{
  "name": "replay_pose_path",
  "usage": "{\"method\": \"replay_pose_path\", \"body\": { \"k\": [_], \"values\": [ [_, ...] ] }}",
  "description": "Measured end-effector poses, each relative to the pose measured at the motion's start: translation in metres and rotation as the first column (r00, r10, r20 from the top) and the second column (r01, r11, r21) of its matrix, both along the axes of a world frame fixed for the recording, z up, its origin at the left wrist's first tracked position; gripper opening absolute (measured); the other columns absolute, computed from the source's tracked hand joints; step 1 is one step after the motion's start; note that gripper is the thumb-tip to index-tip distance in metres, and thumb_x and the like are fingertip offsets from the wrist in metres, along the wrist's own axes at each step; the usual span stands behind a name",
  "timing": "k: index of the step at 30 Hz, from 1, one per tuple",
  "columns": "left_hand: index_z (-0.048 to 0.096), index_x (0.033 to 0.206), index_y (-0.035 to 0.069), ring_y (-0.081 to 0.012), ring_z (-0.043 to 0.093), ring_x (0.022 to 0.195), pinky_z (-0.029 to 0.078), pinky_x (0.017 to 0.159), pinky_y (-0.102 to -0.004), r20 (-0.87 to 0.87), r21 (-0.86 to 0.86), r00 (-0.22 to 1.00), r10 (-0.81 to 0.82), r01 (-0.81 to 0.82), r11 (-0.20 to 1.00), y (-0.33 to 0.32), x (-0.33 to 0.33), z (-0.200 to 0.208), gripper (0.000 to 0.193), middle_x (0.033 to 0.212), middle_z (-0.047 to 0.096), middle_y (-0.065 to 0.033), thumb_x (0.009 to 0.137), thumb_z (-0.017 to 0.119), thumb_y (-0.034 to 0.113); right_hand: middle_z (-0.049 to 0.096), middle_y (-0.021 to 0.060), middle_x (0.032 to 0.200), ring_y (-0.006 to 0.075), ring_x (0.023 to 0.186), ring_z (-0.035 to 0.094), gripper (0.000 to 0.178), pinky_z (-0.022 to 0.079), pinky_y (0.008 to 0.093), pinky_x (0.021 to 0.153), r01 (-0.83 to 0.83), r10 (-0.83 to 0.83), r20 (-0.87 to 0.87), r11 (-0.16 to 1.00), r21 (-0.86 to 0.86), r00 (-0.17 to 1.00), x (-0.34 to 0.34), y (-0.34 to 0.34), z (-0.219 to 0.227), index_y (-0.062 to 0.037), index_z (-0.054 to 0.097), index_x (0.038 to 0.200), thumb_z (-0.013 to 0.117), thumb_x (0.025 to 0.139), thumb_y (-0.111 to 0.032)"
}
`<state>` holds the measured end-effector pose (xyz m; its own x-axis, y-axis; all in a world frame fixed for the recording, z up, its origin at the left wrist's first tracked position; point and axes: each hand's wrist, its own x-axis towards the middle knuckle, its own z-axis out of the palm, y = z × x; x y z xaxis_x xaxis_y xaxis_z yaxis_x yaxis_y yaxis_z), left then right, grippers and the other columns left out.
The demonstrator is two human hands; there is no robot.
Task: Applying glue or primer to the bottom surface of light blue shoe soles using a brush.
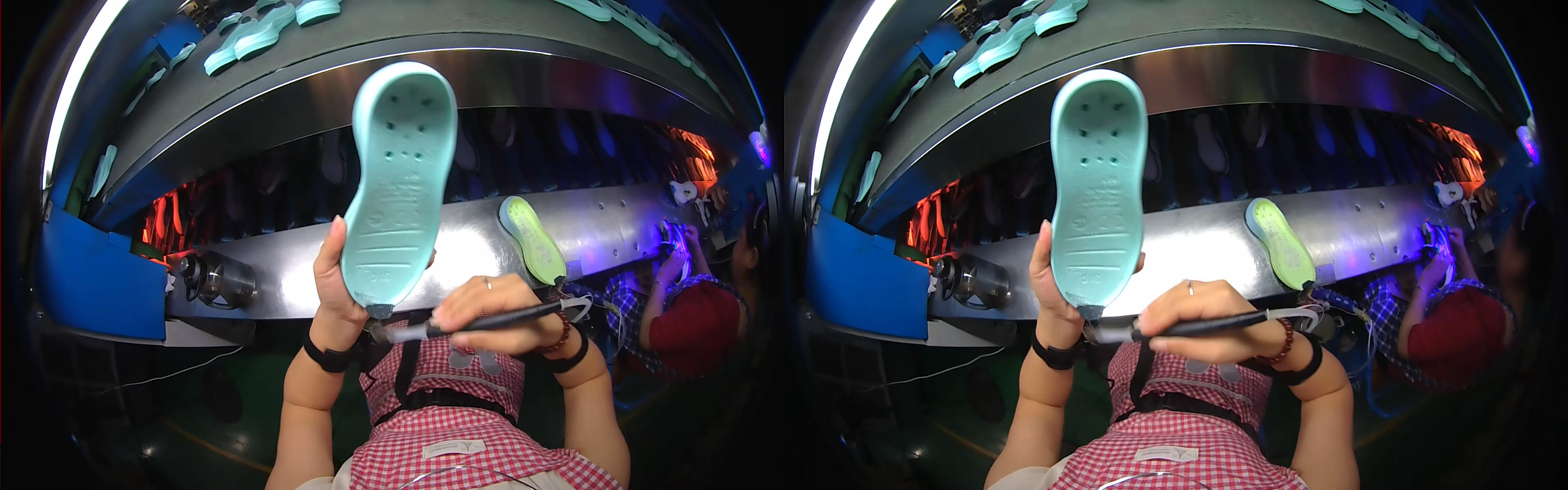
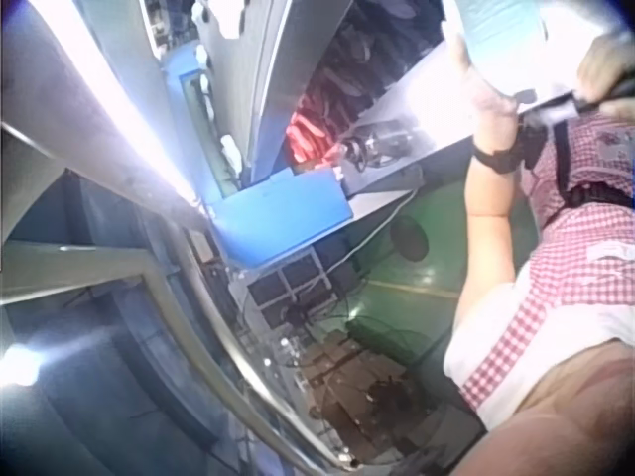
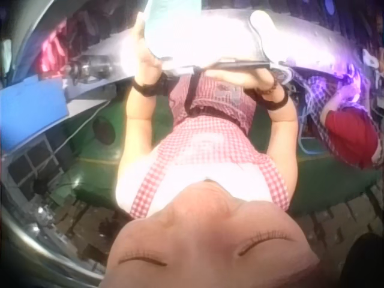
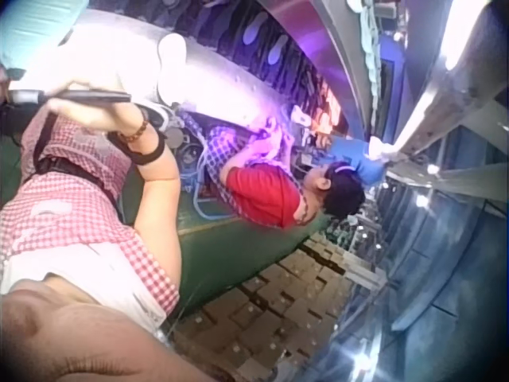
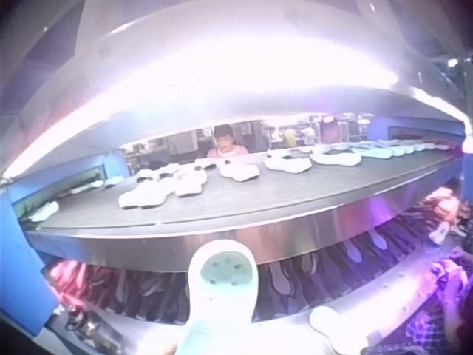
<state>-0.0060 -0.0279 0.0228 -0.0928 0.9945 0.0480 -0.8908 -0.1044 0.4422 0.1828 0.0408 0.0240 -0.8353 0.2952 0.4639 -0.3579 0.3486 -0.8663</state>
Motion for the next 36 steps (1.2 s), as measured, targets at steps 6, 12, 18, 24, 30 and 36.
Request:
{"method": "replay_pose_path", "body": {
  "k": [6,12,18,24,30,36],
  "values": [
    [0.043,0.119,-0.005,-0.0238,0.058,0.095,0.049,0.081,-0.0342,-0.244,-0.323,0.914,-0.323,0.237,0.916,-0.004,-0.006,0.005,0.044,0.109,0.055,-0.0185,0.087,0.046,0.025,0.065,0.0091,0.09,0.0236,0.082,0.062,0.02,0.048,0.0309,0.074,-0.075,0.067,0.101,0.993,0.086,0.993,0.004,0.021,0.005,-0.004,0.063,0.089,0.066,0.07,-0.003],
    [0.048,0.115,-0.005,-0.0185,0.059,0.091,0.05,0.075,-0.0277,-0.369,-0.503,0.803,-0.469,0.251,0.827,-0.01,-0.005,0.012,0.041,0.106,0.056,-0.0157,0.087,0.05,0.024,0.064,0.0113,0.093,0.0257,0.085,0.061,0.017,0.048,0.0321,0.072,-0.254,0.191,0.245,0.933,0.255,0.95,0.016,0.035,0.02,-0.0045,0.061,0.09,0.06,0.072,-0.004],
    [0.049,0.115,-0.003,-0.0132,0.06,0.082,0.05,0.069,-0.0232,-0.424,-0.581,0.731,-0.535,0.234,0.78,-0.014,-0.008,0.002,0.042,0.101,0.059,-0.0111,0.086,0.053,0.027,0.064,0.0069,0.096,0.0239,0.083,0.061,0.02,0.047,0.0317,0.07,-0.3,0.13,0.395,0.863,0.406,0.909,0.024,0.035,0.02,-0.0081,0.061,0.091,0.054,0.072,-0.011],
    [0.051,0.113,-0.003,-0.0122,0.06,0.081,0.05,0.068,-0.0228,-0.413,-0.603,0.726,-0.551,0.235,0.762,-0.018,-0.009,0.0,0.041,0.097,0.06,-0.0104,0.086,0.054,0.028,0.064,0.0061,0.094,0.0246,0.08,0.061,0.019,0.047,0.0325,0.067,-0.245,0.019,0.376,0.79,0.562,0.926,0.028,0.038,0.011,-0.0106,0.062,0.088,0.049,0.074,-0.01],
    [0.052,0.11,-0.004,-0.0126,0.06,0.079,0.051,0.068,-0.0233,-0.413,-0.604,0.755,-0.509,0.191,0.774,-0.022,-0.018,-0.009,0.039,0.093,0.06,-0.0101,0.086,0.053,0.027,0.063,0.0092,0.092,0.0265,0.084,0.06,0.017,0.047,0.0337,0.07,-0.138,-0.015,0.273,0.834,0.533,0.962,0.025,0.048,0.01,-0.0069,0.06,0.09,0.053,0.074,-0.009],
    [0.043,0.12,-0.004,-0.0196,0.058,0.094,0.049,0.08,-0.0321,-0.296,-0.483,0.894,-0.337,0.164,0.86,-0.026,-0.021,-0.018,0.045,0.108,0.055,-0.0151,0.089,0.046,0.028,0.064,0.0106,0.09,0.0214,0.079,0.062,0.026,0.048,0.0295,0.071,-0.155,0.079,0.345,0.968,0.199,0.935,0.032,0.044,-0.004,-0.0022,0.06,0.1,0.062,0.075,-0.009]
  ]
}}
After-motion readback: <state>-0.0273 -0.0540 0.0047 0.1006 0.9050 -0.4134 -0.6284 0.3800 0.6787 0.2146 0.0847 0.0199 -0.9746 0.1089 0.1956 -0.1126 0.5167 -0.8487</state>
